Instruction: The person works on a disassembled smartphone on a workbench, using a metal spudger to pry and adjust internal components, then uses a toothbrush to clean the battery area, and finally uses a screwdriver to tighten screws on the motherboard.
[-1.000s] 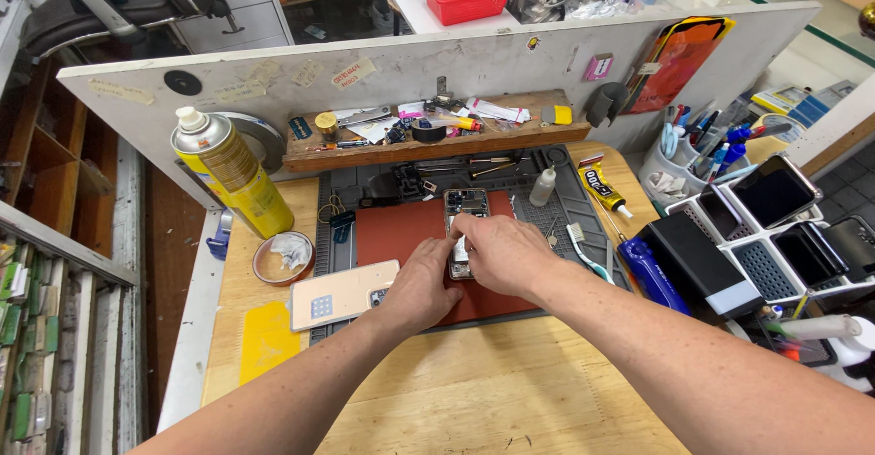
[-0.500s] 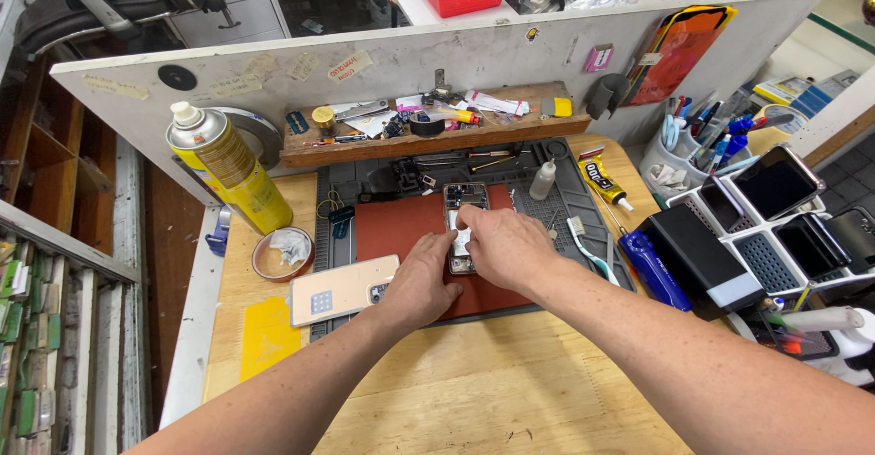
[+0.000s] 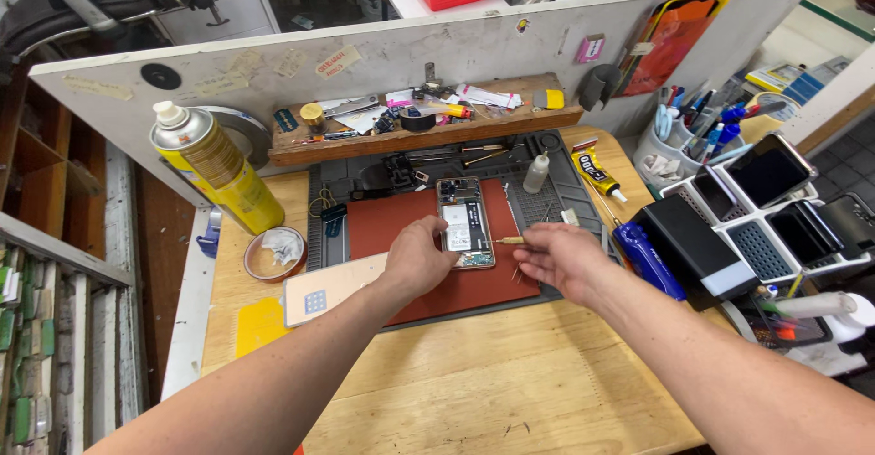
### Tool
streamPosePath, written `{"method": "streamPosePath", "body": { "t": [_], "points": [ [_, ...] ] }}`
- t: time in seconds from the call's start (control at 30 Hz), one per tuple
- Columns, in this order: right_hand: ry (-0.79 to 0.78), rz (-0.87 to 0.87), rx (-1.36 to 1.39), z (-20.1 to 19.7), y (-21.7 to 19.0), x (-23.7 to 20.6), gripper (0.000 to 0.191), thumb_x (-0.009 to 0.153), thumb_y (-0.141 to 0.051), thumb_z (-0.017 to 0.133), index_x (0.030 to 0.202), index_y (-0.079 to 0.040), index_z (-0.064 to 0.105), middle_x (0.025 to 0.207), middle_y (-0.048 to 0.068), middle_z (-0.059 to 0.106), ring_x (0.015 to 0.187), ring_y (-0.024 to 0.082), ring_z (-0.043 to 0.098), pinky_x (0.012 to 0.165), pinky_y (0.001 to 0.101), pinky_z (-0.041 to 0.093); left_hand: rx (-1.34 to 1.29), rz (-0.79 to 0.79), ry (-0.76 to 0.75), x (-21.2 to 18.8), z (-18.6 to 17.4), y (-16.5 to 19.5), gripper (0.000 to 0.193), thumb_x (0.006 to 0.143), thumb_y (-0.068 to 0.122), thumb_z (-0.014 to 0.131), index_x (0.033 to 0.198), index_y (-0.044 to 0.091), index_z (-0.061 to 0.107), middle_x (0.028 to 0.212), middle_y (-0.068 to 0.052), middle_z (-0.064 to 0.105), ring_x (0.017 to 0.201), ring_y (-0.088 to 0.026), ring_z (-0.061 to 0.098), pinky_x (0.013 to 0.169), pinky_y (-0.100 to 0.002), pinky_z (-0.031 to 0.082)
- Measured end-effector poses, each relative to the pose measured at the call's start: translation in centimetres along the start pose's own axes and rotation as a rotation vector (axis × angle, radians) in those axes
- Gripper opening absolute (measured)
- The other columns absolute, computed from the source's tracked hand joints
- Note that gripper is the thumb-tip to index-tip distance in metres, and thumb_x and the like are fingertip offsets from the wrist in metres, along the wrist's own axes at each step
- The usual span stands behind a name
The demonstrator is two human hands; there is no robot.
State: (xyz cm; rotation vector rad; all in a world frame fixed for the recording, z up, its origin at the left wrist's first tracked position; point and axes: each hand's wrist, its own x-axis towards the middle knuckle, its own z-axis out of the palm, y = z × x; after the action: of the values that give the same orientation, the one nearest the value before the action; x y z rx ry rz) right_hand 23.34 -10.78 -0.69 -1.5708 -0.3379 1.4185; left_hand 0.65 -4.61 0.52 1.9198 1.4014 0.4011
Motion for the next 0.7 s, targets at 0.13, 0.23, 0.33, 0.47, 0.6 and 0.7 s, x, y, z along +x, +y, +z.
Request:
{"method": "streamPosePath", "body": {
  "t": [0.13, 0.23, 0.33, 0.47, 0.6, 0.7],
  "points": [
    [0.032, 0.012, 0.083, -1.2, 2.4, 0.6, 0.028, 0.097, -0.011, 0.063, 0.124, -0.007, 0.058, 0.107, 0.008, 0.069, 0.093, 0.019, 0.070, 0.084, 0.0360, 0.059, 0.092, -0.117, 0.028, 0.6, 0.5, 1.2, 0.067, 0.074, 0.024, 0.087, 0.133, 0.007, 0.061, 0.128, -0.013, 0.066, 0.122, -0.028, 0.061, 0.106, -0.040, 0.050],
    [0.008, -0.005, 0.172, -1.9, 3.3, 1.0, 0.026, 0.097, -0.011, 0.062, 0.123, -0.006, 0.057, 0.106, 0.008, 0.069, 0.093, 0.019, 0.069, 0.085, 0.0358, 0.058, 0.178, -0.097, 0.064, 0.5, 1.0, 2.1, 0.068, 0.072, 0.025, 0.091, 0.131, 0.009, 0.062, 0.126, -0.011, 0.063, 0.125, -0.029, 0.053, 0.107, -0.042, 0.045],
    [-0.017, -0.022, 0.214, -2.4, 4.1, 1.2, 0.026, 0.098, -0.012, 0.061, 0.123, -0.004, 0.057, 0.107, 0.009, 0.068, 0.095, 0.019, 0.069, 0.088, 0.0358, 0.059, 0.227, -0.073, 0.074, 0.0, 0.8, 2.3, 0.071, 0.071, 0.026, 0.091, 0.133, 0.010, 0.061, 0.125, -0.010, 0.061, 0.125, -0.029, 0.051, 0.107, -0.043, 0.044],
    [-0.020, -0.030, 0.254, -2.9, 4.7, 1.3, 0.025, 0.099, -0.011, 0.060, 0.122, -0.002, 0.057, 0.108, 0.011, 0.069, 0.097, 0.021, 0.070, 0.090, 0.0358, 0.060, 0.250, -0.071, 0.078, 0.0, 1.1, 2.5, 0.077, 0.071, 0.023, 0.090, 0.140, 0.014, 0.056, 0.128, -0.011, 0.058, 0.125, -0.030, 0.050, 0.107, -0.043, 0.043],
    [-0.022, -0.038, 0.264, -2.8, 4.7, 1.3, 0.025, 0.099, -0.010, 0.061, 0.122, -0.003, 0.057, 0.108, 0.010, 0.067, 0.097, 0.021, 0.069, 0.089, 0.0359, 0.060, 0.280, -0.114, 0.059, 0.5, 1.3, 3.0, 0.082, 0.073, 0.019, 0.086, 0.146, 0.018, 0.050, 0.131, -0.011, 0.057, 0.126, -0.031, 0.050, 0.107, -0.044, 0.043],
    [0.004, -0.023, 0.241, -2.6, 4.5, 1.0, 0.026, 0.099, -0.013, 0.059, 0.122, -0.002, 0.057, 0.105, 0.010, 0.070, 0.095, 0.020, 0.070, 0.089, 0.0351, 0.060, 0.300, -0.106, 0.035, 0.6, 1.1, 3.0, 0.085, 0.074, 0.021, 0.087, 0.148, 0.017, 0.048, 0.132, -0.011, 0.056, 0.127, -0.031, 0.049, 0.107, -0.045, 0.044]
  ]
}}
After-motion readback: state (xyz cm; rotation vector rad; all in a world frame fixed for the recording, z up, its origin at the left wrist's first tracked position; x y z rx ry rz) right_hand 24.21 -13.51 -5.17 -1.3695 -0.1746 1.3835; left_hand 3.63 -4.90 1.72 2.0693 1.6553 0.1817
